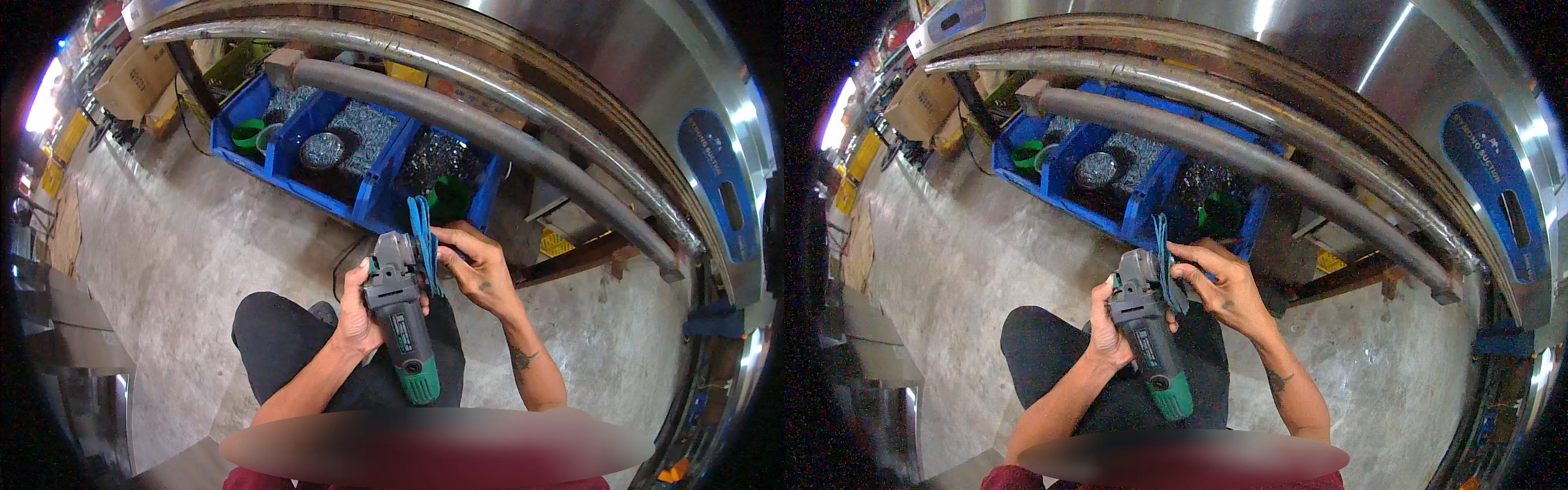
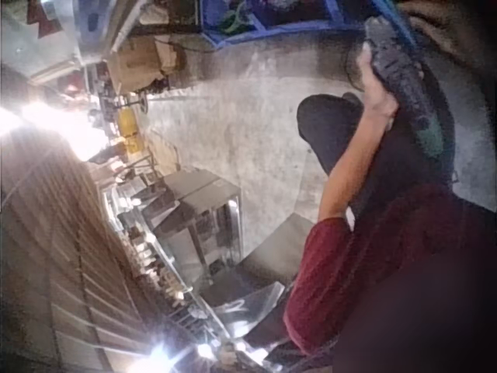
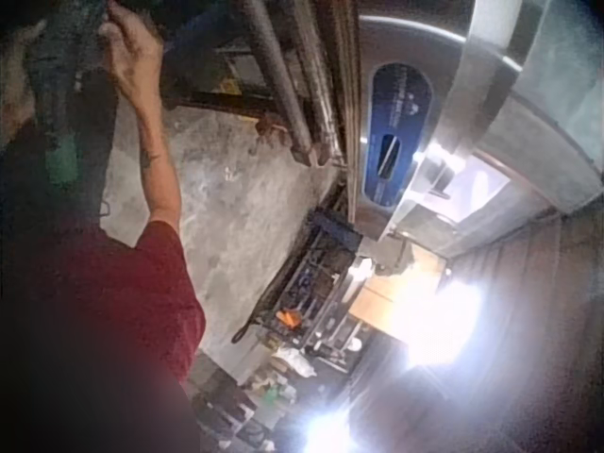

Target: The person positions a large stainless steel unit, then kneels to change the disc on an angle grinder. They proceed to polish the surface of the metal unit with the grinder, moving the tool across the top and edges.

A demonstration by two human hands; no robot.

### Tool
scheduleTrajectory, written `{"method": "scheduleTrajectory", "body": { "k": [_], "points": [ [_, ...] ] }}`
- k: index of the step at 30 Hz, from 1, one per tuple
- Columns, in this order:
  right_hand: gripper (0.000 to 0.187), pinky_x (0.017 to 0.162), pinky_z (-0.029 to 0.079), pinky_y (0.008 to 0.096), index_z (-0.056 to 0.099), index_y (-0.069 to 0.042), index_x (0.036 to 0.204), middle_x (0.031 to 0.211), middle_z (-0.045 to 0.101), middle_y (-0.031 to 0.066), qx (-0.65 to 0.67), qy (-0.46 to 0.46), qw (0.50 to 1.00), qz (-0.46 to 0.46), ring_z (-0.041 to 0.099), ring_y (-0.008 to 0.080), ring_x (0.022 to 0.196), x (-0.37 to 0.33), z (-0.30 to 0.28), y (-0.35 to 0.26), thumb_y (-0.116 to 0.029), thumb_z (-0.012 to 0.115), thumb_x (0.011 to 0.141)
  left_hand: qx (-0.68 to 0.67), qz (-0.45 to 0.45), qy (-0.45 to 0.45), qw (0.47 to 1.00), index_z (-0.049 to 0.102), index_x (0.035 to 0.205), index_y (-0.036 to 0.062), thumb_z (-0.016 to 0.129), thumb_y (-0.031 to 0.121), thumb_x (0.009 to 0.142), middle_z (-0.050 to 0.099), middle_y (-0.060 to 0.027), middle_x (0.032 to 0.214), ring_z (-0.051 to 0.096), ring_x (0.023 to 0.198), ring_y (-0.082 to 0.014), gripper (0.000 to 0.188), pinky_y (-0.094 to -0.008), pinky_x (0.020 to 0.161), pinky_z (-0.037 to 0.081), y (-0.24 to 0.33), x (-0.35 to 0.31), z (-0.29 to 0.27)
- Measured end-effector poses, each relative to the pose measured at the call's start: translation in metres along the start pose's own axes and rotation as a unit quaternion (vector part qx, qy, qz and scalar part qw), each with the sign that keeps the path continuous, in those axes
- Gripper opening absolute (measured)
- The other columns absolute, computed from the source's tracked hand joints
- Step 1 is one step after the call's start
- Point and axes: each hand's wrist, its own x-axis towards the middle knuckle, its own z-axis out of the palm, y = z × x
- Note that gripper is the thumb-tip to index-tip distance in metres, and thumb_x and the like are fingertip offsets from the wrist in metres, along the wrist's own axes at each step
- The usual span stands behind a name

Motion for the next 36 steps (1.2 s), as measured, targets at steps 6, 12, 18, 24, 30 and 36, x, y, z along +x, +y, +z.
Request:
{"method": "scheduleTrajectory", "body": {
  "k": [6,12,18,24,30,36],
  "points": [
    [0.031,0.086,0.054,0.0334,0.069,-0.003,0.132,0.11,0.072,0.0135,0.006,0.019,1.0,-0.013,0.07,0.0224,0.098,-0.005,0.001,-0.002,-0.019,0.067,0.105,-0.009,0.011,-0.013,1.0,0.058,0.133,0.0015,0.046,0.067,0.102,0.069,-0.0175,0.111,0.073,0.088,-0.0316,0.073,-0.0467,0.08,0.063,-0.007,0.007,-0.007],
    [0.029,0.086,0.054,0.0387,0.068,-0.001,0.123,0.105,0.07,0.0167,-0.047,-0.047,0.993,0.095,0.07,0.0269,0.096,-0.003,-0.002,-0.001,-0.026,0.059,0.11,0.019,-0.004,0.017,1.0,0.058,0.13,0.0027,0.049,0.073,0.097,0.067,-0.0164,0.108,0.07,0.081,-0.0316,0.078,-0.0485,0.077,0.06,-0.008,0.005,-0.009],
    [0.032,0.092,0.051,0.0466,0.057,-0.001,0.133,0.11,0.062,0.024,-0.078,-0.029,0.996,-0.019,0.064,0.0417,0.104,-0.008,0.0,0.01,-0.025,0.048,0.114,-0.023,-0.006,-0.042,0.999,0.058,0.133,0.0015,0.045,0.069,0.103,0.068,-0.018,0.111,0.073,0.086,-0.0332,0.075,-0.046,0.079,0.063,-0.007,0.004,-0.009],
    [0.036,0.095,0.05,0.0472,0.051,-0.002,0.141,0.116,0.059,0.0254,-0.095,-0.043,0.993,-0.06,0.063,0.0424,0.109,-0.013,0.008,0.019,-0.025,0.045,0.114,-0.012,-0.016,-0.057,0.998,0.055,0.14,0.0032,0.048,0.073,0.1,0.066,-0.0165,0.113,0.072,0.087,-0.032,0.081,-0.0461,0.08,0.062,-0.005,0.003,-0.007],
    [0.035,0.095,0.051,0.0484,0.052,-0.002,0.14,0.117,0.064,0.0239,-0.074,-0.031,0.994,-0.077,0.063,0.0427,0.107,-0.023,-0.003,0.015,-0.012,0.055,0.106,0.036,-0.024,-0.097,0.994,0.049,0.148,0.0098,0.053,0.072,0.098,0.065,-0.0159,0.113,0.072,0.087,-0.0315,0.08,-0.0465,0.079,0.063,-0.001,0.0,-0.007],
    [0.04,0.091,0.05,0.0502,0.058,-0.001,0.13,0.111,0.064,0.0228,-0.122,-0.042,0.98,-0.152,0.061,0.0447,0.102,-0.02,-0.008,0.018,0.003,0.063,0.09,0.022,-0.029,-0.067,0.997,0.042,0.152,0.0148,0.057,0.063,0.1,0.065,-0.0177,0.111,0.073,0.084,-0.0317,0.072,-0.0464,0.074,0.064,-0.007,-0.001,-0.007]
  ]
}}
